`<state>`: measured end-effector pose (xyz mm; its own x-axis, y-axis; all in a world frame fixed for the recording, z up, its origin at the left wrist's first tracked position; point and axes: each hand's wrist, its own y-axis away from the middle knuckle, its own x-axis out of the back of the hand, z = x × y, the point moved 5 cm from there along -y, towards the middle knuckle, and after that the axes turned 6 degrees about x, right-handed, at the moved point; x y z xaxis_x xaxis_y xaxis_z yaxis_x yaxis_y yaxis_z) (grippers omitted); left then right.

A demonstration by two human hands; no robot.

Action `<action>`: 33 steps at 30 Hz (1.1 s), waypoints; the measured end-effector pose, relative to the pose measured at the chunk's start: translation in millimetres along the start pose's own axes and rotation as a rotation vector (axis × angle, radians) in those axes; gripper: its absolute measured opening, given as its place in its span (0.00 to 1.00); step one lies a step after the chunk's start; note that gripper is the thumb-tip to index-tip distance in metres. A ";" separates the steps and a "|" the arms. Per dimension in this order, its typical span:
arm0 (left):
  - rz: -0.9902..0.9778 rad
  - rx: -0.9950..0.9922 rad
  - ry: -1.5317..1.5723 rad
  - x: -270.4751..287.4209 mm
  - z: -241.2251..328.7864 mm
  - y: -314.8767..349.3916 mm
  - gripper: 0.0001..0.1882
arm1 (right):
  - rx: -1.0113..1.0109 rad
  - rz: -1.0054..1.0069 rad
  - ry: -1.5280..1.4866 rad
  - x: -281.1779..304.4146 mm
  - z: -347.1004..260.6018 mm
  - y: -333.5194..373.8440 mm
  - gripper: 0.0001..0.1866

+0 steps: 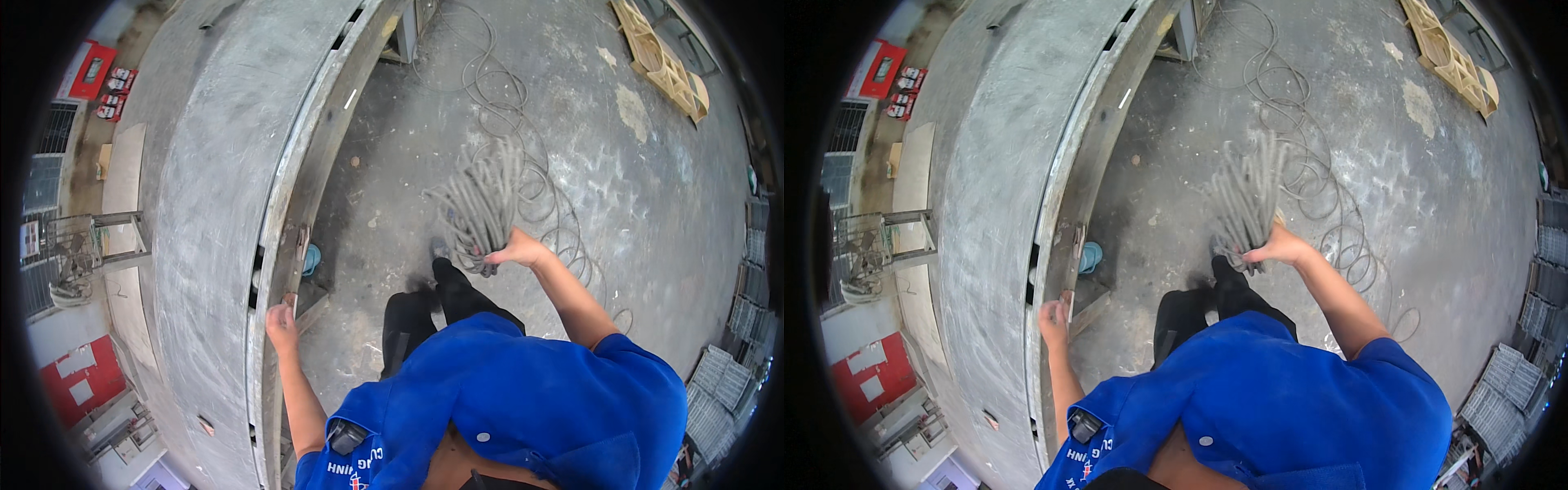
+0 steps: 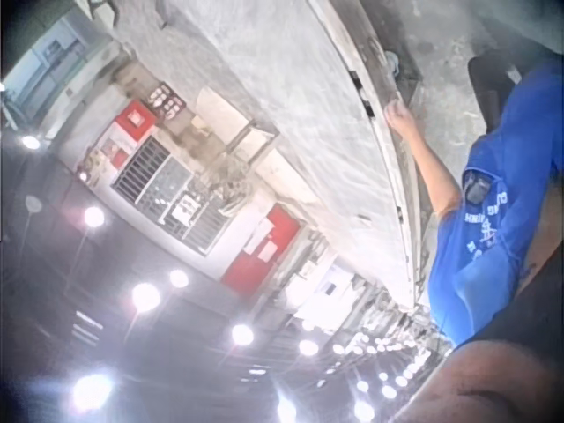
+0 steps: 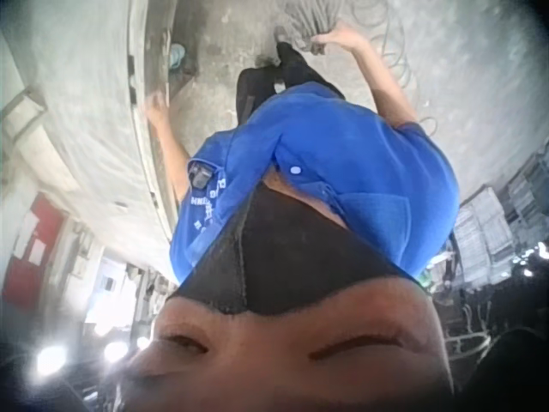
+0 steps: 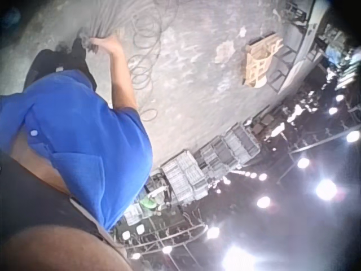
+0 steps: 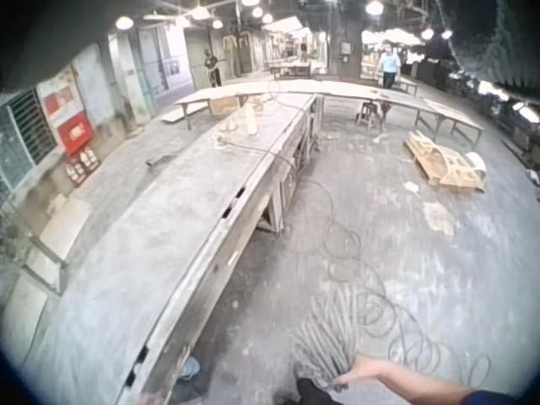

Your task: The person coils a long gray cable by hand in a workshop. They gather the cable into loops, walk to a workbench, and place the coiled cable on the surface.

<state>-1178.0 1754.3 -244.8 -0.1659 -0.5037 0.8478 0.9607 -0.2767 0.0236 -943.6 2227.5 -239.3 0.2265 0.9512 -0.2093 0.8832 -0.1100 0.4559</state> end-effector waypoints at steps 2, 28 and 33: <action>0.067 -0.083 -0.063 5.7 17.9 -53.2 0.07 | -0.009 -0.081 -0.048 -14.4 -3.8 -37.7 0.25; 0.014 -0.239 -0.428 -107.2 17.0 -194.0 0.43 | 0.130 0.468 0.388 57.4 214.0 -661.1 0.26; -0.018 -0.216 -0.486 -109.4 21.1 -195.7 0.41 | 0.188 0.330 0.879 -0.6 245.5 -731.1 0.20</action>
<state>-1343.2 1880.8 -331.1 -0.0108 -0.0743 0.9972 0.8822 -0.4702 -0.0255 -1488.6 2236.7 -784.8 0.1538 0.7317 0.6641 0.8990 -0.3825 0.2132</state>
